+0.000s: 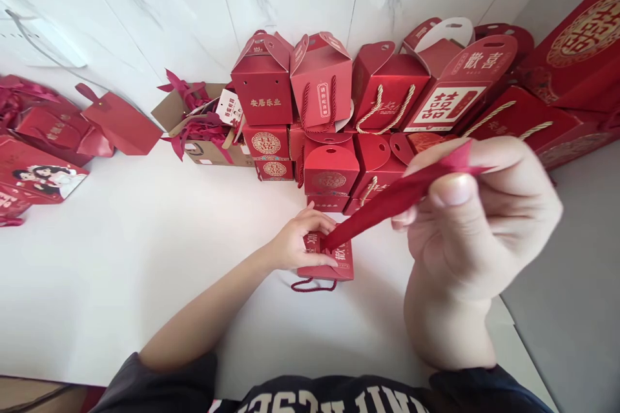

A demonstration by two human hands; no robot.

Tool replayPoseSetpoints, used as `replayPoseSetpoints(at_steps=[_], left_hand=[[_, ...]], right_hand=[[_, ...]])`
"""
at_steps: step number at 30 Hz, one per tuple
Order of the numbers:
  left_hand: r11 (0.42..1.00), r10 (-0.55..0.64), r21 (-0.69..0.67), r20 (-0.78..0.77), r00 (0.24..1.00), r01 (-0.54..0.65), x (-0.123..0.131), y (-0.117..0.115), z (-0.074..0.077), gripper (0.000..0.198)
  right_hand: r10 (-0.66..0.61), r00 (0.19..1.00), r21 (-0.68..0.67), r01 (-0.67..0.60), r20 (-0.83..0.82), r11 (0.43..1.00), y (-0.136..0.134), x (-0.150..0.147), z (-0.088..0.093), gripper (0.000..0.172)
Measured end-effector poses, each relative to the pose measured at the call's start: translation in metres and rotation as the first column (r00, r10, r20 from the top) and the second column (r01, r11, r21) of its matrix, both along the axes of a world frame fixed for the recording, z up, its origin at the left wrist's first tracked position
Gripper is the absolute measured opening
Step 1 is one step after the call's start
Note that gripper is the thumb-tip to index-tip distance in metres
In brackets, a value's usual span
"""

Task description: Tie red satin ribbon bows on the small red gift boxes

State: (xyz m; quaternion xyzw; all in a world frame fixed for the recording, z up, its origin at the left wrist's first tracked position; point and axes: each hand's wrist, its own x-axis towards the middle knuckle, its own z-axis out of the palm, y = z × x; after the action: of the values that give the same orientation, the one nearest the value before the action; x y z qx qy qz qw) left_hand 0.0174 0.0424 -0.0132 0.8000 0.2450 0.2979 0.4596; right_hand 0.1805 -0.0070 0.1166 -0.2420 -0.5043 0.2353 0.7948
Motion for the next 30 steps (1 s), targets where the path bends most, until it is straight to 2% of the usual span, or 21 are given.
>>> replayPoseSetpoints(at_steps=[4, 10, 17, 21, 24, 27, 30], left_hand=[[0.999, -0.004, -0.048, 0.025, 1.000, 0.005, 0.001, -0.001, 0.001, 0.044], [0.999, -0.021, -0.031, -0.073, 0.997, 0.019, 0.001, 0.001, 0.007, 0.035], [0.997, -0.046, -0.053, 0.092, 0.995, 0.051, 0.001, 0.003, -0.003, 0.026], [0.990, -0.143, 0.001, 0.092, 0.985, 0.143, -0.004, 0.011, -0.004, 0.018], [0.980, -0.198, 0.015, 0.068, 0.978, 0.197, -0.009, 0.018, -0.004, 0.024], [0.981, -0.192, 0.040, 0.052, 0.980, 0.190, -0.011, 0.021, -0.002, 0.024], [0.977, -0.115, 0.173, -0.049, 0.992, 0.122, -0.012, 0.019, 0.003, 0.020]], right_hand=[[-0.042, 0.997, -0.013, 0.042, -0.057, 0.999, 0.000, -0.001, 0.003, 0.004], [0.030, 0.998, -0.037, -0.027, 0.064, 0.999, 0.008, -0.006, 0.008, 0.007], [0.141, 0.986, -0.026, -0.139, 0.092, 0.990, 0.017, -0.001, 0.013, 0.013], [0.093, 0.990, -0.032, -0.090, 0.102, 0.995, 0.018, 0.006, 0.014, 0.014], [0.078, 0.992, -0.049, -0.073, 0.102, 0.996, 0.018, 0.011, 0.013, 0.012], [0.086, 0.991, -0.047, -0.081, 0.106, 0.996, 0.019, 0.016, 0.012, 0.009], [0.110, 0.985, -0.042, -0.106, 0.135, 0.994, 0.023, 0.021, 0.010, 0.007]])
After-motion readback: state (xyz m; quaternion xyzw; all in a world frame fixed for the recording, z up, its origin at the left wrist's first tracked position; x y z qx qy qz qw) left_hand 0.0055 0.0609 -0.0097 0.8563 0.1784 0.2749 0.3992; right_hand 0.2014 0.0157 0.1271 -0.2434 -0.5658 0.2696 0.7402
